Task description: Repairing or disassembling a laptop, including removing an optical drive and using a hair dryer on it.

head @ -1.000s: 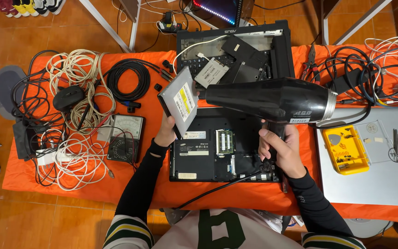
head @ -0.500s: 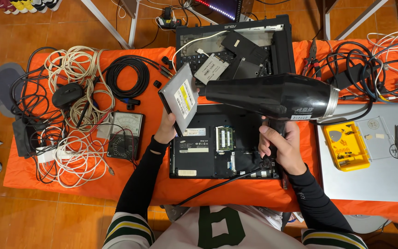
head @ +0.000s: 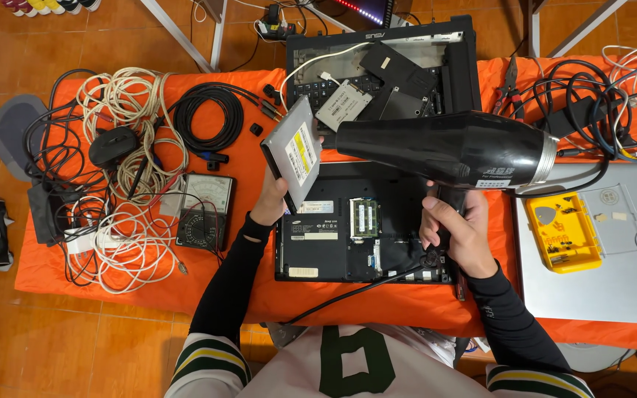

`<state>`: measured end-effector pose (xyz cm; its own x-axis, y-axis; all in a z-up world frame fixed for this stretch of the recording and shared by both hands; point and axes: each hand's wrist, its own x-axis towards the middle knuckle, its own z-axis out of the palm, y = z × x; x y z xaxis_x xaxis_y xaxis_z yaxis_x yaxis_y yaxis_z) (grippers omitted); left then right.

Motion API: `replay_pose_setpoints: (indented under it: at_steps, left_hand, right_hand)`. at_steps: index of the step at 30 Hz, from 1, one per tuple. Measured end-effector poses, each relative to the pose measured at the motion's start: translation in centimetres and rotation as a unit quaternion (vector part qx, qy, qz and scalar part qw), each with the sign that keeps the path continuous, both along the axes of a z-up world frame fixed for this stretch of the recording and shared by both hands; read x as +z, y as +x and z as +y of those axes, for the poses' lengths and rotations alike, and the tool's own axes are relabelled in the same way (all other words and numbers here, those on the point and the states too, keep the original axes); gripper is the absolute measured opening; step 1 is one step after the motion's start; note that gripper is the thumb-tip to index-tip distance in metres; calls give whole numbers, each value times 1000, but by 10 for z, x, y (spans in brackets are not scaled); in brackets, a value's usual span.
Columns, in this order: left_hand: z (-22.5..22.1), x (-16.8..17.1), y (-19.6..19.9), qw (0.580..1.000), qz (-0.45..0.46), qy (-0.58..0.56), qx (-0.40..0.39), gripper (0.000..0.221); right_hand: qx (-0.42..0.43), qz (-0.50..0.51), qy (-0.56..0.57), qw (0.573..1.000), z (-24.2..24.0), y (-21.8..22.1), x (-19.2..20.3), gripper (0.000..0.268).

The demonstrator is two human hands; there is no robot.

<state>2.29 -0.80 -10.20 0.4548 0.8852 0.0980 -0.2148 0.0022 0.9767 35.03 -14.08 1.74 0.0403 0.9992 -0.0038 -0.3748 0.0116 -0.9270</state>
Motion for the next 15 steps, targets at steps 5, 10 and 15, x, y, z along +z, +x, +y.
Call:
replay_pose_setpoints:
  at_steps: [5, 10, 15]
  left_hand:
    - [-2, 0, -2, 1000, 6, 4, 9, 130]
    - [-2, 2, -2, 1000, 3, 9, 8, 129]
    - [-4, 3, -3, 1000, 1, -3, 4, 129]
  right_hand:
    - [2, 5, 3, 1000, -1, 0, -1, 23]
    - [1, 6, 1, 1000, -1, -1, 1, 24]
    - [-2, 2, -4, 1000, -1, -1, 1, 24]
